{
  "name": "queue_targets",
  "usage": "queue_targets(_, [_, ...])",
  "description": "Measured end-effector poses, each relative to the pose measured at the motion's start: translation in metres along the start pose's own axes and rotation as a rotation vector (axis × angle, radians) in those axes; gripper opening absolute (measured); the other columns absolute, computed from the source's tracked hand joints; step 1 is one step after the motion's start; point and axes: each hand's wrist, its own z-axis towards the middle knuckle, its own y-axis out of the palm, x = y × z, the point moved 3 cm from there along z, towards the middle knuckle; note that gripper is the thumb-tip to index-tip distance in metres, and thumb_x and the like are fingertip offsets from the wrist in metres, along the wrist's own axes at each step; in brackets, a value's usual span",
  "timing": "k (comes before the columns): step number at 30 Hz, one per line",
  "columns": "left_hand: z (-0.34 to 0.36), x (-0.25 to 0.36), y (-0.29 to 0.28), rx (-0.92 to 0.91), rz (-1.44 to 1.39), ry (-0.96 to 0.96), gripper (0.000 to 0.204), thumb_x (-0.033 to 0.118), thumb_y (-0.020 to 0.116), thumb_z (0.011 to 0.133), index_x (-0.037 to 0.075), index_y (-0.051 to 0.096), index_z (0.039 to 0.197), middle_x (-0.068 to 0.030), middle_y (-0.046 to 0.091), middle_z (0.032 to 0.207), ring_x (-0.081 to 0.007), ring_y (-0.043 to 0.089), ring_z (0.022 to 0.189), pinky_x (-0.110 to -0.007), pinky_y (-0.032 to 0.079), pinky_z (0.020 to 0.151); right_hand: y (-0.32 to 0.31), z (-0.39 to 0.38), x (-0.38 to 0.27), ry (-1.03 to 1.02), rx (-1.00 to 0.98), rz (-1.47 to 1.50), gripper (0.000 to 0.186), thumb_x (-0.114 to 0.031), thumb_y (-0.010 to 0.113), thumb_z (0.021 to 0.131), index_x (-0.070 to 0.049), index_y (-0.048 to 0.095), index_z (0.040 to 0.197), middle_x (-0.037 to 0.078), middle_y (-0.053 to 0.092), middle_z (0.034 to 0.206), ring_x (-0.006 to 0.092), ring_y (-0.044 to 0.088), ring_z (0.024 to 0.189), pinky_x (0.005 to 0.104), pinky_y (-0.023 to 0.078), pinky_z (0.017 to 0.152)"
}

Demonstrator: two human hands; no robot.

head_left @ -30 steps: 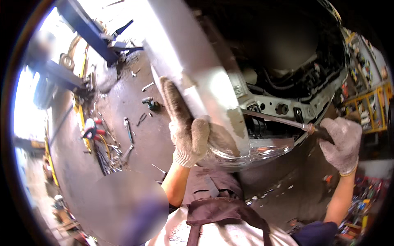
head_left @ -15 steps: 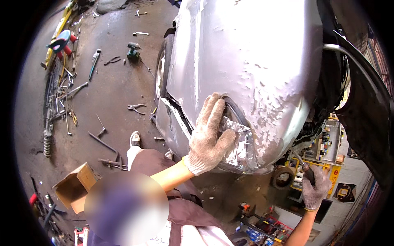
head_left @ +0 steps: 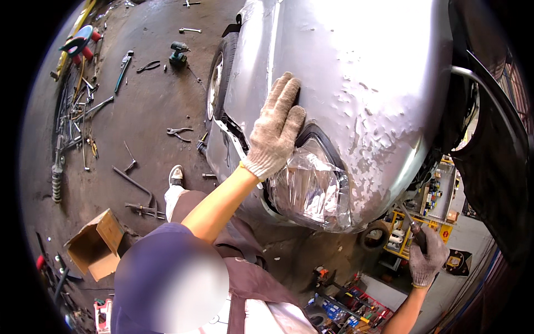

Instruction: The person removes the driver's side door panel and then uses a ratchet to loosen and remove bolts around the front bumper and headlight area of a silver car. The person repeatedly pries and pulls at the bumper and headlight assembly to detach it.

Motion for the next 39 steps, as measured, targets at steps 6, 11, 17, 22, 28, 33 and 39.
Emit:
queue_targets(6, [-0.003,-0.004,0.000,-0.045,-0.009,-0.030,0.057,0.035,0.051,0.113,0.004,0.044,0.160,-0.0233,0.038,0.168,-0.0405,0.032,0.158,-0.046,0.027,0.129,-0.014,0.009,0.005,0.005,-0.047,0.008,0.035,0.002,0.075,0.071,-0.006,0.071,0.105,0.012,0.066,0.080,0.0323,0.064,0.064,0.0422,0.047,0.060])
queue_targets(11, [-0.001,-0.004,-0.003,-0.078,0.051,-0.012,0.061,0.040,0.048,0.113,0.006,0.041,0.163,-0.0238,0.035,0.169,-0.0419,0.030,0.158,-0.049,0.025,0.129,-0.054,0.018,-0.002,0.057,-0.174,-0.140,0.029,0.004,0.075,0.074,-0.005,0.067,0.100,0.013,0.059,0.077,0.0332,0.058,0.067,0.0443,0.043,0.061])
queue_targets(17, [-0.007,-0.007,-0.002,-0.101,0.152,0.025,0.062,0.037,0.044,0.114,0.006,0.033,0.167,-0.0221,0.027,0.173,-0.0402,0.022,0.162,-0.045,0.023,0.130,-0.081,-0.005,-0.016,0.117,-0.100,-0.210,0.028,0.007,0.072,0.083,-0.003,0.066,0.109,0.013,0.062,0.084,0.0301,0.056,0.074,0.0433,0.046,0.069])
queue_targets(22, [-0.042,0.008,-0.004,-0.151,0.179,0.057,0.064,0.030,0.045,0.112,0.001,0.030,0.167,-0.0233,0.024,0.174,-0.0433,0.019,0.162,-0.049,0.019,0.131,-0.095,-0.023,-0.009,0.166,-0.077,-0.258,0.035,0.010,0.070,0.079,-0.002,0.066,0.111,0.015,0.064,0.090,0.0346,0.061,0.081,0.0442,0.050,0.074])
queue_targets(28, [-0.080,0.050,-0.010,-0.198,0.016,0.095,0.067,0.038,0.057,0.104,-0.001,0.047,0.157,-0.0287,0.040,0.164,-0.0477,0.034,0.155,-0.056,0.021,0.129,-0.111,-0.051,0.010,0.206,-0.003,-0.311,0.043,0.012,0.069,0.073,-0.002,0.068,0.113,0.017,0.065,0.097,0.0370,0.062,0.090,0.0444,0.052,0.084])
queue_targets(33, [-0.075,0.061,-0.014,-0.141,-0.005,0.140,0.065,0.027,0.070,0.094,0.000,0.052,0.151,-0.0291,0.048,0.156,-0.0497,0.046,0.144,-0.056,0.035,0.121,-0.112,-0.075,0.010,0.249,-0.014,-0.294,0.037,0.012,0.074,0.078,-0.003,0.069,0.112,0.014,0.067,0.096,0.0330,0.064,0.087,0.0416,0.053,0.079])
queue_targets(39, [-0.063,0.071,-0.006,-0.060,0.071,0.163,0.059,0.028,0.070,0.097,0.001,0.056,0.148,-0.0271,0.052,0.152,-0.0478,0.049,0.142,-0.054,0.039,0.118,-0.098,-0.077,-0.015,0.174,0.044,-0.331,0.036,0.011,0.076,0.079,-0.003,0.071,0.111,0.014,0.069,0.090,0.0340,0.065,0.083,0.0435,0.052,0.076])
